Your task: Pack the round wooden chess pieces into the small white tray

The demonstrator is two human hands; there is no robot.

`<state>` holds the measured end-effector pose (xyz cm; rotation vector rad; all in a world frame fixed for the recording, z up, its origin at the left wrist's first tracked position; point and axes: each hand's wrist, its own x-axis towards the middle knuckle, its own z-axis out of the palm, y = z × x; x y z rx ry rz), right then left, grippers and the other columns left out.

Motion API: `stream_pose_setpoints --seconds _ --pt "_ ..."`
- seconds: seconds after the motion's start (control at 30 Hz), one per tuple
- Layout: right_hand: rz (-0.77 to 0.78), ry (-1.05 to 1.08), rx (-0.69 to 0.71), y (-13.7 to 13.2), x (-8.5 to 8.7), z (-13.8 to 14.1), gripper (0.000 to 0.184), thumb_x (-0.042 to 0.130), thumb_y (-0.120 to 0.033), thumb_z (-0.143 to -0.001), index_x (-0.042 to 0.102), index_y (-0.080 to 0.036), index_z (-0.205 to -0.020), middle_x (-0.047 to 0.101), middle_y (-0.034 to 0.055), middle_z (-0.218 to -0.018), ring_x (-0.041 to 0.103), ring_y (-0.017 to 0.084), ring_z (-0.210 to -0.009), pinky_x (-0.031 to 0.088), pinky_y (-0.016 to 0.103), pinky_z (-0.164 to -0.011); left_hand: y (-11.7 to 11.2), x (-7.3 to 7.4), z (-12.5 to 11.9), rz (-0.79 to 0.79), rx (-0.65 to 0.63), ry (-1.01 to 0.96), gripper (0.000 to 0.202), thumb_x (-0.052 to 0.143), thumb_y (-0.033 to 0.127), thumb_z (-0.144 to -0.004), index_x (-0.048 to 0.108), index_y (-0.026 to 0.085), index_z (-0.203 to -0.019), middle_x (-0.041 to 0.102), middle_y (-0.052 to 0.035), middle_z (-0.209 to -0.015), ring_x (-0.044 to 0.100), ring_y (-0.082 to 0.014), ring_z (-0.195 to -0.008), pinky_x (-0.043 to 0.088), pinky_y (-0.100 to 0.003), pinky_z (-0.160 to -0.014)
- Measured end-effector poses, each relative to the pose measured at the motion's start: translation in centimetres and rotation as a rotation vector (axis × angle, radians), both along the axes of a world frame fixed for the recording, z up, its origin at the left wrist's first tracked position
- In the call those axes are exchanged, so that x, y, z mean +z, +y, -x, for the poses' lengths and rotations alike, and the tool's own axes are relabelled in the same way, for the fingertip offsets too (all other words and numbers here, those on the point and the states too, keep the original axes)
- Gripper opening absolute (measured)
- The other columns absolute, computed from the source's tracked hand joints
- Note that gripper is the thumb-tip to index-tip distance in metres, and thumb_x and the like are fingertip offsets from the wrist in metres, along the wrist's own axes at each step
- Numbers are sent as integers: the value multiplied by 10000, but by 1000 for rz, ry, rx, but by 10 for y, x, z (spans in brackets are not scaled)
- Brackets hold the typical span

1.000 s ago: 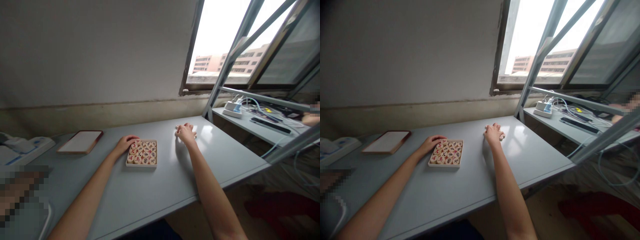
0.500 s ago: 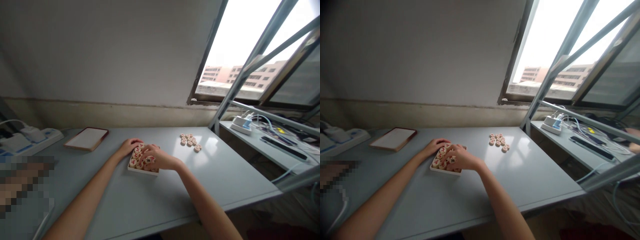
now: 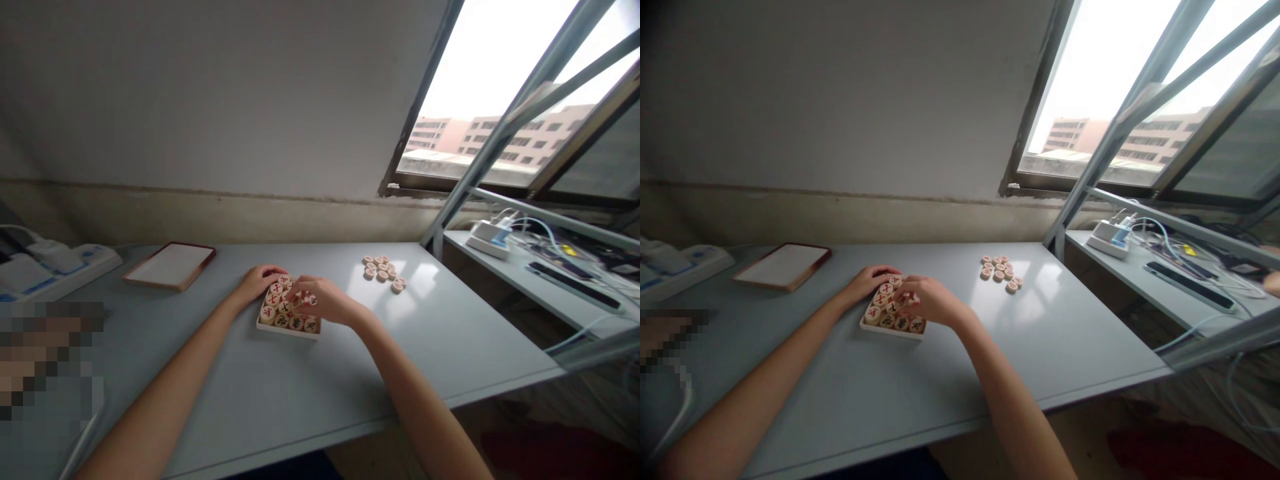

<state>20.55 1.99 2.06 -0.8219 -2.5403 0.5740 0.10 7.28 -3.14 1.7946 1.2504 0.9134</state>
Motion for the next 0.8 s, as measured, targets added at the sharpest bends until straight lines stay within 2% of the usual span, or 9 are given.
stream_pose_setpoints --seconds 0.17,0.27,0.37,0.47,0.6,0.7,0.8 --pt "-38 -26 -197 14 8 -43 213 556 -230 -778 625 -212 -978 595 40 -914 562 129 -766 437 249 -708 1 -1 0 18 7 8 333 514 371 -653 679 154 -845 672 -52 -890 584 -211 -853 428 -289 -783" --pt "-100 -86 -380 20 6 -69 172 544 -204 -773 655 -205 -905 605 47 -905 568 140 -758 434 265 -733 1 -1 1 -3 6 18 324 509 364 -658 681 160 -841 672 -47 -897 582 -210 -873 421 -283 -796" --pt "-122 -200 -506 24 2 -84 154 544 -171 -758 672 -203 -838 619 42 -869 570 150 -754 420 268 -742 1 -1 1 -6 -1 26 324 497 355 -670 679 159 -853 672 -46 -897 584 -204 -866 424 -277 -786" --pt "-141 -375 -635 26 -2 -92 163 547 -152 -737 682 -203 -813 623 57 -869 563 185 -788 401 299 -745 1 -1 1 -2 -3 27 319 493 339 -674 678 156 -858 671 -50 -905 585 -202 -862 426 -277 -782" --pt "-210 -568 -792 26 -5 -98 202 554 -83 -693 690 -196 -791 600 101 -969 505 259 -944 355 371 -803 2 -2 2 1 1 19 315 505 347 -671 680 157 -851 672 -51 -909 584 -205 -875 425 -280 -792" --pt "-252 -618 -818 23 -5 -98 258 532 -30 -677 682 -206 -792 574 104 -1017 450 279 -1019 327 397 -825 2 -2 1 11 2 14 327 511 361 -672 677 155 -865 673 -52 -912 585 -205 -873 426 -280 -788" --pt "-300 -578 -800 25 -7 -90 234 510 -75 -718 663 -216 -824 560 97 -1012 451 264 -989 312 416 -836 2 -2 1 12 5 16 334 512 365 -669 676 152 -867 672 -53 -910 585 -203 -859 428 -274 -770"
